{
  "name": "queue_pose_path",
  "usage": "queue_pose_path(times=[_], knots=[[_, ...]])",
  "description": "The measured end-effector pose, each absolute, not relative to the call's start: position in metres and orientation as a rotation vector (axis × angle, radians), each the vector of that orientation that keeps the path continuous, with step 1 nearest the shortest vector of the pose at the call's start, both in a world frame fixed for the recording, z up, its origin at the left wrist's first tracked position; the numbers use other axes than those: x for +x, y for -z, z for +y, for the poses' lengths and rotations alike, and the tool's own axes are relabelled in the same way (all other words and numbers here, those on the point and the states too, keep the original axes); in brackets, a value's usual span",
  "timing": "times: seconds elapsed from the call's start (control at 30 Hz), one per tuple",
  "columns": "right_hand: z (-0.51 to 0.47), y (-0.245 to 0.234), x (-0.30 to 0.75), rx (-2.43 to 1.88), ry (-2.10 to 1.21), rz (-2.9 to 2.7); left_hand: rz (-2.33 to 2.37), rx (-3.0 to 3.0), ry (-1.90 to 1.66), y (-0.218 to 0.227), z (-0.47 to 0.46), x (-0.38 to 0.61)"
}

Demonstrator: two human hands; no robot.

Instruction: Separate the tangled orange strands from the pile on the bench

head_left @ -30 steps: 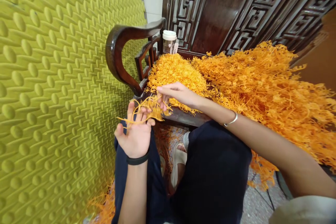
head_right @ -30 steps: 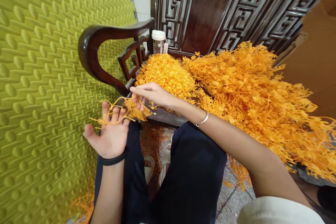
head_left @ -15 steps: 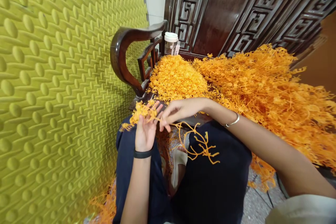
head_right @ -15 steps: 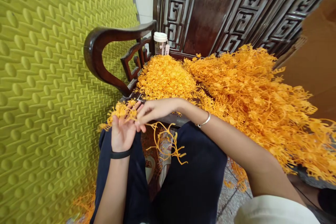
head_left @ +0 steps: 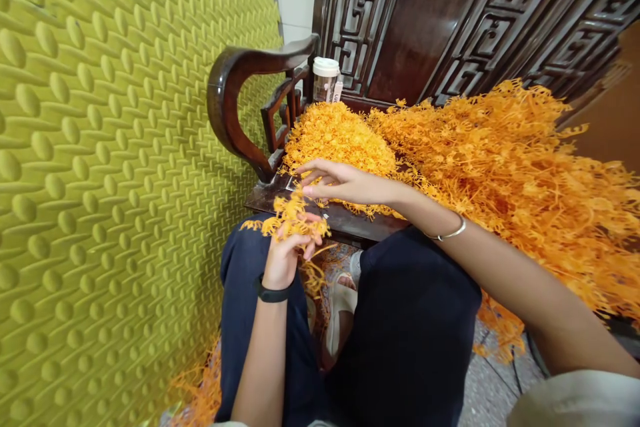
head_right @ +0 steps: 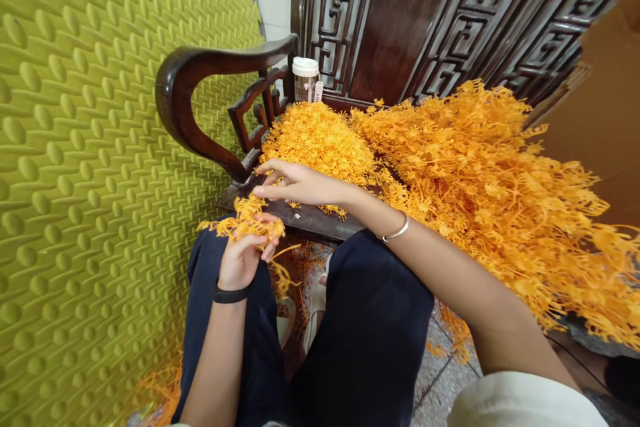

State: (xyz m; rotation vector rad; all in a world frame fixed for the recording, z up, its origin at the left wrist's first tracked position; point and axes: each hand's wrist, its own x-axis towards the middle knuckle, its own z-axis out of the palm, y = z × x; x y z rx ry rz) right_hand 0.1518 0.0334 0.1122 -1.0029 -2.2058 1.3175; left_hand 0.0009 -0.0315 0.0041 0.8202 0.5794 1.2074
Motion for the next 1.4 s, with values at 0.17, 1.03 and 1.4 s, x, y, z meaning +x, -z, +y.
queue_pose_path(times=[0.17,1.03,1.4], knots=[[0.04,-0.106,0.154,-0.856,-1.357,-2.387,0.606,0.84,-1.151,-0.001,-0.034,0.005],[0.087,-0.103,0.188,-1.182,-0.737,-1.552,0.759,0.595,-1.217,0.003,-0.034,0.035],[0.122,-0.08,0.234,-1.381,-0.333,-1.556,0.853,0.847,-1.164,0.015,-0.033,0.044]])
